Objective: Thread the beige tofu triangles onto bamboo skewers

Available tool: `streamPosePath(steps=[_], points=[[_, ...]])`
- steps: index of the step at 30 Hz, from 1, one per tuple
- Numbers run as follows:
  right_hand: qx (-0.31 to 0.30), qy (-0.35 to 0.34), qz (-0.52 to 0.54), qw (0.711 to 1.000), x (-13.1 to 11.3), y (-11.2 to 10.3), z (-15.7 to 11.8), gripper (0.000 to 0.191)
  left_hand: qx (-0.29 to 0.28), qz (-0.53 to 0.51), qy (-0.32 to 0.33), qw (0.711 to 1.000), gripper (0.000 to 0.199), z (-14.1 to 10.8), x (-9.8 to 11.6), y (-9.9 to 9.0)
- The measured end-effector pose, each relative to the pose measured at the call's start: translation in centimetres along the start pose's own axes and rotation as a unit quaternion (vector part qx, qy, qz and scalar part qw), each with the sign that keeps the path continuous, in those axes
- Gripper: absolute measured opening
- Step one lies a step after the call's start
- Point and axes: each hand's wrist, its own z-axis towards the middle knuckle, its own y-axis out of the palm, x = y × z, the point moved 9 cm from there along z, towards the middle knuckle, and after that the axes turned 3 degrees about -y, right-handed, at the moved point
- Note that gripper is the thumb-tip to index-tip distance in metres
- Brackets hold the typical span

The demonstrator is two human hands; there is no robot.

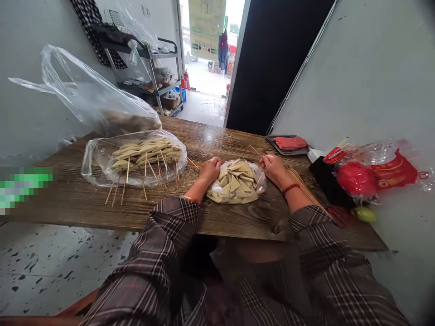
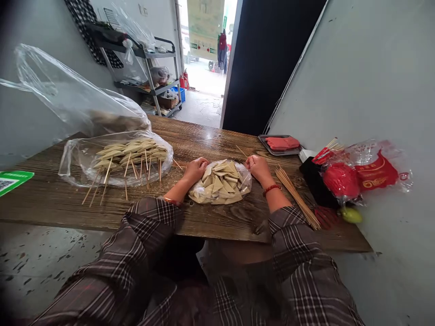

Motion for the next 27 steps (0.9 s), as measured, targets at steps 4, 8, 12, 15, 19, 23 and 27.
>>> streamPosePath(steps=[4, 8, 12, 15, 19, 23, 27], points=[[-0.038, -0.016, -0.026, 0.999, -0.3, 1.2, -2.5, 0.035, 0.008, 0.007, 0.007, 1.0, 0.015, -0.6, -0.2, -1.1], [-0.079, -0.009, -0.044, 0.996, 0.7, 2.7, -6.2, 0.042, -0.015, 0.033, 0.033, 0.999, 0.038, -3.6, 0.2, -2.7], [-0.09, -0.001, -0.057, 0.994, 1.9, 2.7, -9.7, 0.058, -0.105, 0.121, 0.096, 0.982, 0.059, -7.6, 0.9, -3.2], [-0.105, -0.018, -0.085, 0.991, 1.7, 2.7, -11.5, 0.065, -0.173, 0.182, 0.111, 0.961, 0.082, -9.7, 0.4, -3.1], [-0.114, -0.03, -0.151, 0.982, 1.1, 2.3, -12.8, 0.063, -0.199, 0.253, 0.134, 0.937, 0.1, -11.1, -0.4, -2.8], [-0.106, -0.054, -0.185, 0.975, 0.4, 2.0, -13.6, 0.058, -0.171, 0.323, 0.143, 0.92, 0.099, -12.2, -1.2, -2.6], [-0.095, -0.058, -0.199, 0.974, 0.1, 2.5, -14.0, 0.054, -0.16, 0.364, 0.125, 0.909, 0.093, -12.1, -1.9, -2.2]])
